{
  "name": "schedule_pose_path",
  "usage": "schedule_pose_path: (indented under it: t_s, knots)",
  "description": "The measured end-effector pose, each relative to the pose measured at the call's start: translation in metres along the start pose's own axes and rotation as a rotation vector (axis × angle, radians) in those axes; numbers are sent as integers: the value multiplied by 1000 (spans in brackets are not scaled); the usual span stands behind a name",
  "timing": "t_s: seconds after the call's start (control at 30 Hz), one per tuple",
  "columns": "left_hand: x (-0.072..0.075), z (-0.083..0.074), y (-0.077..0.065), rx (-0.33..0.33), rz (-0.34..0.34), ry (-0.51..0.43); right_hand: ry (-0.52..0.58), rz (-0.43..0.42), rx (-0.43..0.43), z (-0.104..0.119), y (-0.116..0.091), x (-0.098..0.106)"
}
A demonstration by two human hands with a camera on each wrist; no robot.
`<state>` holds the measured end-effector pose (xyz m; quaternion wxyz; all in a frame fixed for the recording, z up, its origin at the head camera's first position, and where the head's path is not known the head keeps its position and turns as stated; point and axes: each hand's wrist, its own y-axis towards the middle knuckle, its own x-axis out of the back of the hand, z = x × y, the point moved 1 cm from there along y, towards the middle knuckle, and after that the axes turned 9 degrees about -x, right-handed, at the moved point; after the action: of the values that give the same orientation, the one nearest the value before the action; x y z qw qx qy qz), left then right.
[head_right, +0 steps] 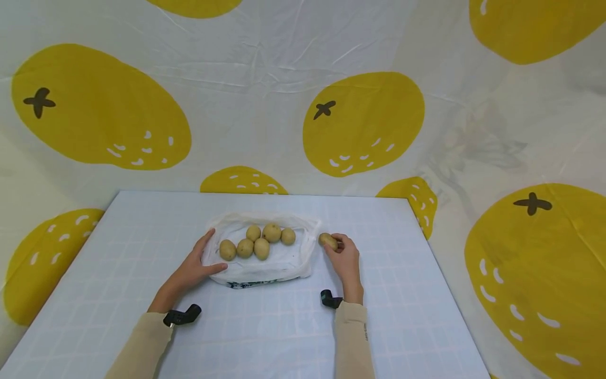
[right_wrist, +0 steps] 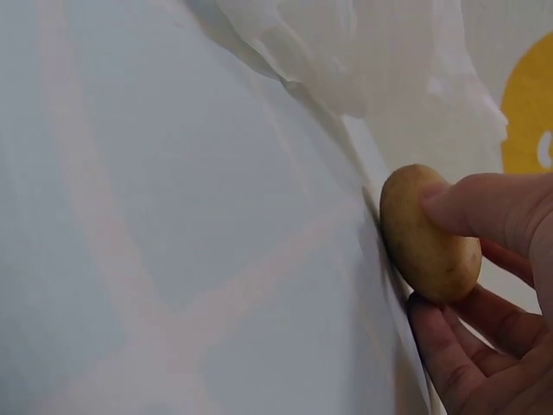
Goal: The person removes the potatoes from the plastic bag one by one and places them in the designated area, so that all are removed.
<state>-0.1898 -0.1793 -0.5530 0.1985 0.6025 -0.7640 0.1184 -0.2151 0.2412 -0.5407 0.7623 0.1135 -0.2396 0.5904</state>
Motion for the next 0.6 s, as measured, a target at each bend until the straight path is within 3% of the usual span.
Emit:
schedule_pose_path:
  t_s: [0.6]
  knots:
    - [-1, -4, -1, -2, 0, 9, -20, 3, 44, 6, -6, 6]
